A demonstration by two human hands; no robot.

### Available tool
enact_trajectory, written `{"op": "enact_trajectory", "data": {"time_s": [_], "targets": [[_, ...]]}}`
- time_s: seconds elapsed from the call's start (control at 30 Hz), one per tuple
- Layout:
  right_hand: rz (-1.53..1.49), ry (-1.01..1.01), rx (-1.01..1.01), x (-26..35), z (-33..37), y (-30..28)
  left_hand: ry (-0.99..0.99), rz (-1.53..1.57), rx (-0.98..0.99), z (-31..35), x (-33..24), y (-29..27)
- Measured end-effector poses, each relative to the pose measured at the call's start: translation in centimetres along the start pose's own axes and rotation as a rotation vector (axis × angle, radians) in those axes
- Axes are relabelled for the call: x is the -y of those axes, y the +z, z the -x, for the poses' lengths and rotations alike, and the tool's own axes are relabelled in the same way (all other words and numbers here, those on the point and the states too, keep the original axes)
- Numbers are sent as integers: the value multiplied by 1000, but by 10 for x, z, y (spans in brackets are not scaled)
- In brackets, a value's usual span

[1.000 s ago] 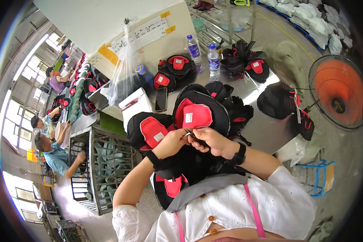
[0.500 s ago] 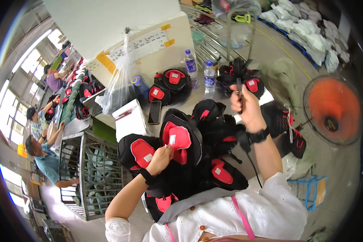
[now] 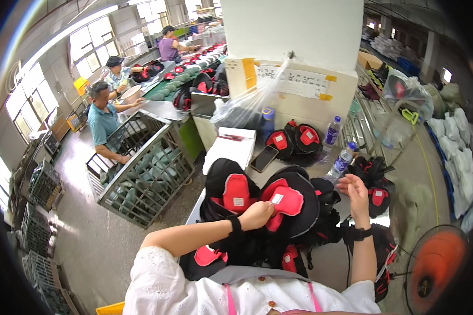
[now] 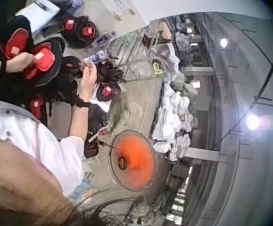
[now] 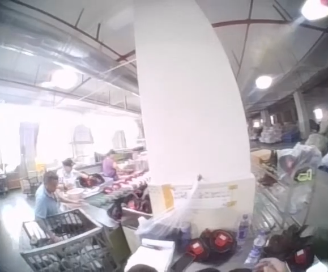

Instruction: The recorder organizes black and red footwear components on a metal table and moves them between stations in a factory.

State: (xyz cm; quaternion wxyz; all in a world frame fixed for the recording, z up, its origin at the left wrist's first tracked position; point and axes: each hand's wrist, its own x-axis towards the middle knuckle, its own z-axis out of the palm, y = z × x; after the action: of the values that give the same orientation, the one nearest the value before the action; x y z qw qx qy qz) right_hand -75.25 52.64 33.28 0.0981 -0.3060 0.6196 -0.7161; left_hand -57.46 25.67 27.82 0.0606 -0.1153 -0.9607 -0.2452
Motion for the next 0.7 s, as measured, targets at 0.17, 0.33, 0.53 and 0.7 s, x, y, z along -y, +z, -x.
{"op": "enact_trajectory", "data": {"time_s": [0.17,0.33,0.53,0.7], "targets": [[657,-380,530,68,29,117,-185,516,-86,-9,-39,-6],[932,-292,522,2,46,122,44,111,-157,-7,-21,9],[1067,-378,326,-24,81,133,157,54,-264,12,-54,6],[866,-99,72,-57,99,119,162,-499,-287,52,-19,-70]]}}
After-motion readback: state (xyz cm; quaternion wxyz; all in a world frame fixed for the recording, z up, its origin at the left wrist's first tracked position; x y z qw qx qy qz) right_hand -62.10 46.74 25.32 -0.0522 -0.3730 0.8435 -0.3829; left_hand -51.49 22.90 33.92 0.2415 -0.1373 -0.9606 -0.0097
